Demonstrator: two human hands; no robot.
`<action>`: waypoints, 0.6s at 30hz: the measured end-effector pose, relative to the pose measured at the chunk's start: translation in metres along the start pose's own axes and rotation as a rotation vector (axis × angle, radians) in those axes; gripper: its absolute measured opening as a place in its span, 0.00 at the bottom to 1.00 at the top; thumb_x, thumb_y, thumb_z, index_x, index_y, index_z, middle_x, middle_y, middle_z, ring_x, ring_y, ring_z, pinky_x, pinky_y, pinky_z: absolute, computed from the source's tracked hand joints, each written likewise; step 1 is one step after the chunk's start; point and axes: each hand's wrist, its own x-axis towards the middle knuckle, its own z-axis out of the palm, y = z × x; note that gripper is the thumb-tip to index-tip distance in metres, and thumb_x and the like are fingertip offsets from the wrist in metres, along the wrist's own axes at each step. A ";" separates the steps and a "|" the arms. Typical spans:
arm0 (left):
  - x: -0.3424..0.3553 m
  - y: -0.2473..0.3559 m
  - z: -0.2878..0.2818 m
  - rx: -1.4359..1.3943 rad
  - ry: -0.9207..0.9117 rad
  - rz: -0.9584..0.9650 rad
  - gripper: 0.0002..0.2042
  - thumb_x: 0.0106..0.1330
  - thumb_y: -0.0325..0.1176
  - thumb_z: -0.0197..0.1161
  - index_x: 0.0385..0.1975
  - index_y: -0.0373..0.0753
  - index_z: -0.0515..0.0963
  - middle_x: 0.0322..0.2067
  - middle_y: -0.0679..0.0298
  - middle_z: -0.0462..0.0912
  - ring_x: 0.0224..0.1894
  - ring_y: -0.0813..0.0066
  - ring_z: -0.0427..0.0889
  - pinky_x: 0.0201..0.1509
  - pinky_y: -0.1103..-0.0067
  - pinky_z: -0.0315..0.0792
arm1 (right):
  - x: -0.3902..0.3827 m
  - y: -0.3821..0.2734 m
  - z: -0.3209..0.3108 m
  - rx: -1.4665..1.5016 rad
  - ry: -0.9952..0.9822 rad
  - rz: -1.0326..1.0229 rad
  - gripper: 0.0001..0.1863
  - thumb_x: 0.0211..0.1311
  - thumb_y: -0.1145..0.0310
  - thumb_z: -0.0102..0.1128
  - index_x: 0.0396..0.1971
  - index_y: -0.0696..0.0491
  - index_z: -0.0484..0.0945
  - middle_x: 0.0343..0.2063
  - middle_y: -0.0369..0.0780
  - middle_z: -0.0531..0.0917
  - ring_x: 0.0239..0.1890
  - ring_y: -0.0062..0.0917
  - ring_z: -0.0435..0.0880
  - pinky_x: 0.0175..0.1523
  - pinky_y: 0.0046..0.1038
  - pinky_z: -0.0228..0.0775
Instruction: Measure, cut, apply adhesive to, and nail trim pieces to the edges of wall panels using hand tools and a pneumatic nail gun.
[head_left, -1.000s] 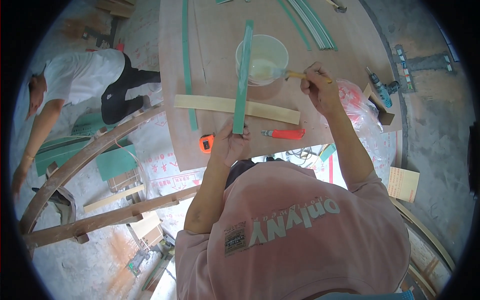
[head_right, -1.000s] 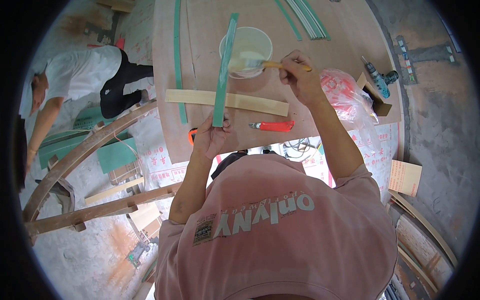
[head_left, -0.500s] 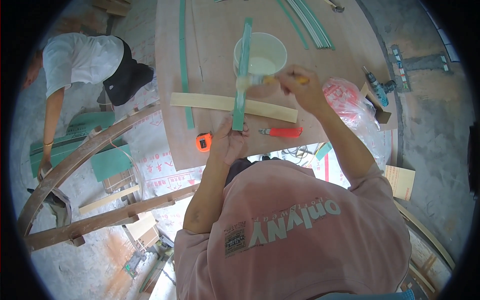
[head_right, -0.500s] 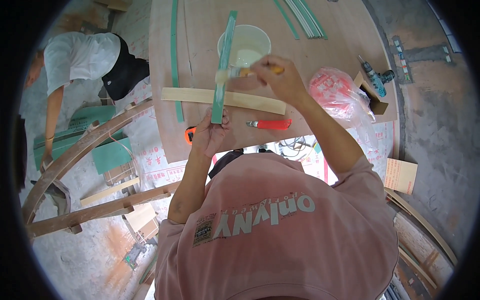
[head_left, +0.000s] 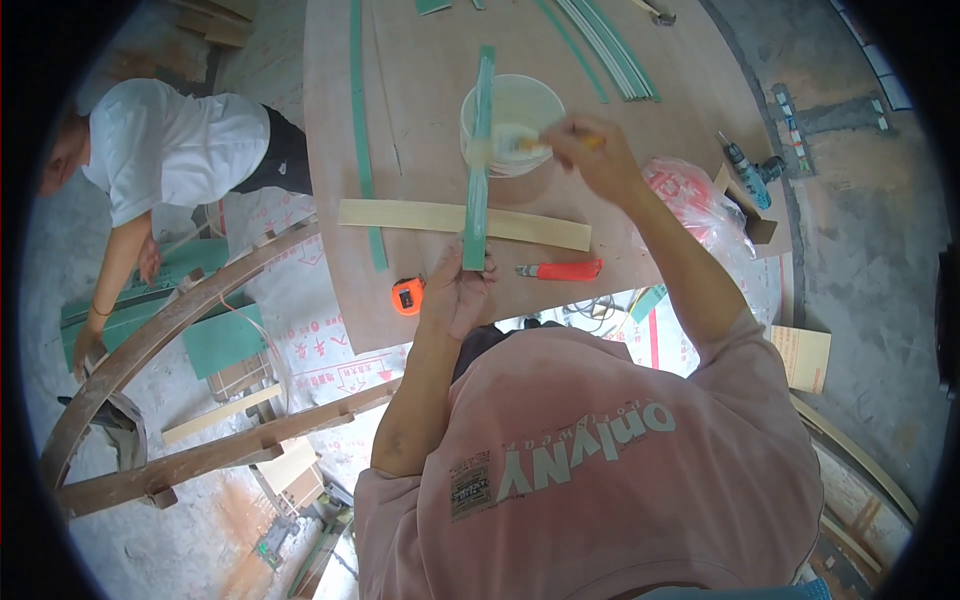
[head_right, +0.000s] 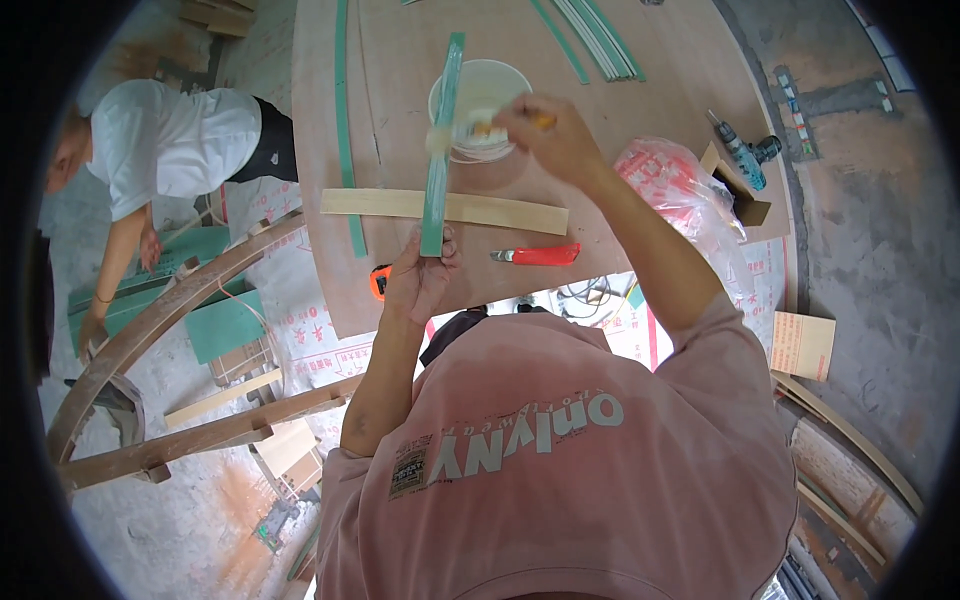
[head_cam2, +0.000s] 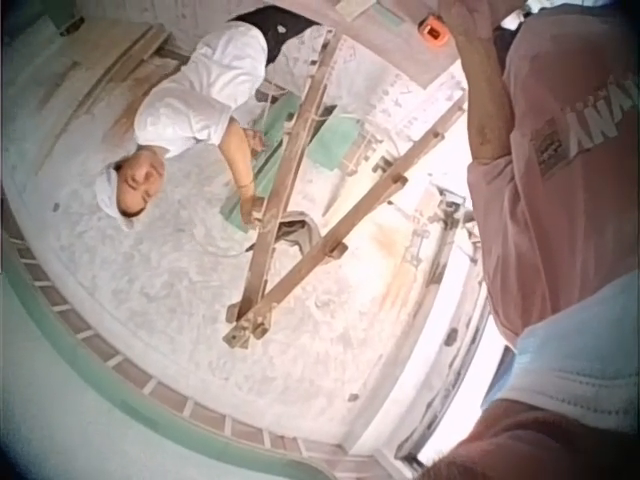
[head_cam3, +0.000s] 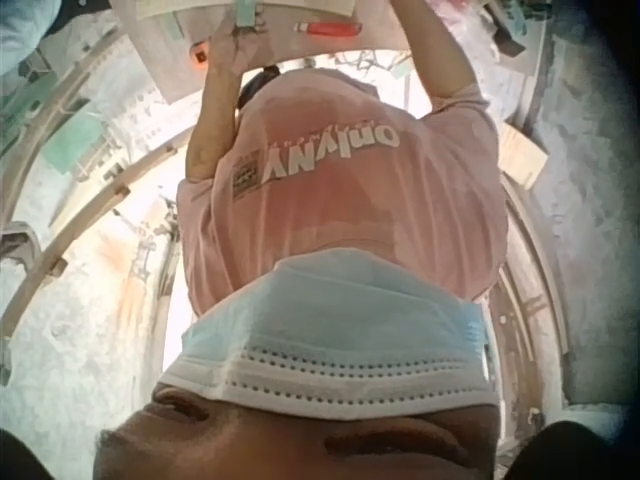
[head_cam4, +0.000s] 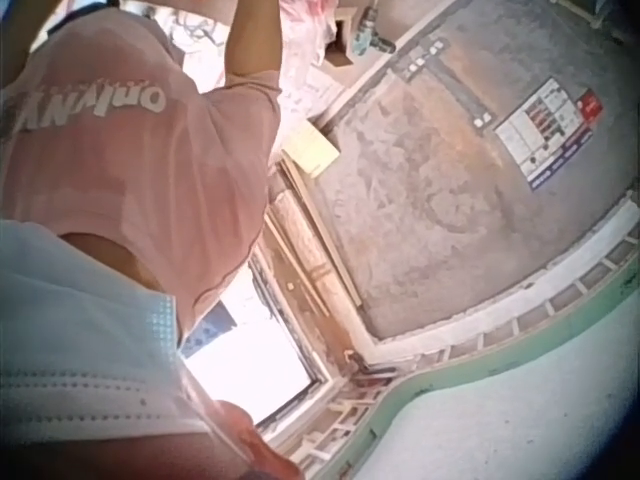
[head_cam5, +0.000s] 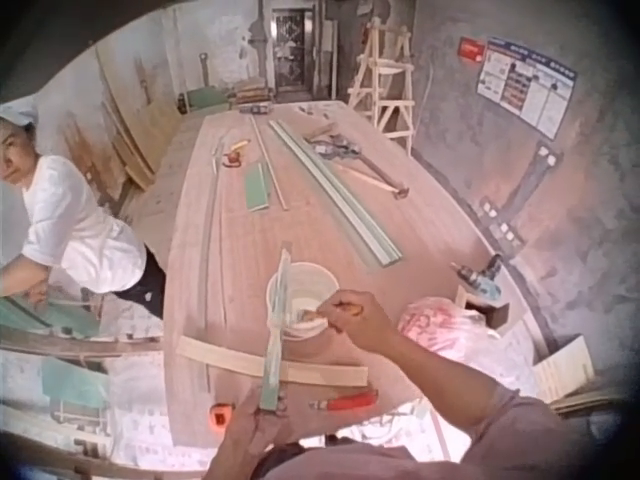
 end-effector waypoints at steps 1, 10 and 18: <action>0.001 -0.001 0.001 -0.012 0.002 -0.014 0.14 0.74 0.39 0.57 0.51 0.37 0.73 0.42 0.56 0.78 0.38 0.70 0.76 0.43 0.75 0.72 | 0.016 0.009 -0.006 0.040 0.115 -0.037 0.09 0.65 0.68 0.62 0.34 0.58 0.83 0.23 0.33 0.79 0.25 0.14 0.75 0.31 0.19 0.66; -0.006 0.007 -0.006 -0.055 0.041 0.003 0.13 0.75 0.38 0.55 0.49 0.35 0.74 0.42 0.54 0.78 0.37 0.70 0.77 0.42 0.76 0.72 | -0.043 -0.028 0.005 0.081 -0.272 -0.001 0.09 0.66 0.67 0.62 0.32 0.58 0.82 0.22 0.33 0.78 0.24 0.12 0.73 0.29 0.19 0.64; -0.007 0.004 -0.004 -0.010 0.050 0.002 0.14 0.75 0.39 0.54 0.48 0.34 0.74 0.42 0.55 0.76 0.37 0.71 0.74 0.41 0.77 0.70 | 0.081 0.039 -0.023 0.093 0.116 -0.072 0.10 0.65 0.65 0.61 0.30 0.57 0.82 0.20 0.32 0.78 0.22 0.13 0.73 0.28 0.18 0.64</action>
